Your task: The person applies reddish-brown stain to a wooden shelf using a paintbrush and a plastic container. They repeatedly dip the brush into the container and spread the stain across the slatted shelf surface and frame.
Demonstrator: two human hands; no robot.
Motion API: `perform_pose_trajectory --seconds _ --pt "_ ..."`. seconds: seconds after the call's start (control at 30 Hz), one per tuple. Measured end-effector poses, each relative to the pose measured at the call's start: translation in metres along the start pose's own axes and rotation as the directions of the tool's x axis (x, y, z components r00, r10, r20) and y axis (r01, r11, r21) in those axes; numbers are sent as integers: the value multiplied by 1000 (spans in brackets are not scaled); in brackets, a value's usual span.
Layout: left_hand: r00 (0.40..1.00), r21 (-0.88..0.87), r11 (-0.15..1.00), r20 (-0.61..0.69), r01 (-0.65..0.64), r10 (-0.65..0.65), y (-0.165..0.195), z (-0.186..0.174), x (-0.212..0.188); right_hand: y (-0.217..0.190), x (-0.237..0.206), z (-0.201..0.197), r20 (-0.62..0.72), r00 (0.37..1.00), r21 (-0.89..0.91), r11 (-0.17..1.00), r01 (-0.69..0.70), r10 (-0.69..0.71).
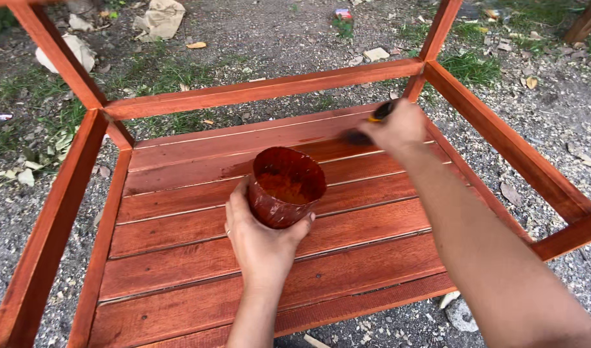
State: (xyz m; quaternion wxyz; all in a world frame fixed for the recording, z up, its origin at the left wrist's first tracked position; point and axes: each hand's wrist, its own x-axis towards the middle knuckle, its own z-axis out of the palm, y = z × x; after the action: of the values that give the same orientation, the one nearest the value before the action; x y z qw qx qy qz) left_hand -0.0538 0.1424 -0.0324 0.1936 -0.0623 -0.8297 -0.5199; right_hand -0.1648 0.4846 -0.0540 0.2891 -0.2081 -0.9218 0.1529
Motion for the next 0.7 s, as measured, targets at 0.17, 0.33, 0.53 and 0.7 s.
perform_pose_trajectory --seconds 0.17,0.33,0.53,0.7 --pt "999 -18 1000 50 -17 18 7 13 -8 3 -23 26 58 998 418 908 -20 -4" --pt "994 26 994 12 -105 105 0 0 -3 70 -16 -49 -170 965 -89 972 -217 200" --pt "999 -2 999 4 -48 48 5 -2 0 85 -67 -56 -204 978 128 989 76 -49" --pt "998 -74 995 11 -60 61 13 14 -2 95 -65 -58 -231 973 330 940 84 -5"
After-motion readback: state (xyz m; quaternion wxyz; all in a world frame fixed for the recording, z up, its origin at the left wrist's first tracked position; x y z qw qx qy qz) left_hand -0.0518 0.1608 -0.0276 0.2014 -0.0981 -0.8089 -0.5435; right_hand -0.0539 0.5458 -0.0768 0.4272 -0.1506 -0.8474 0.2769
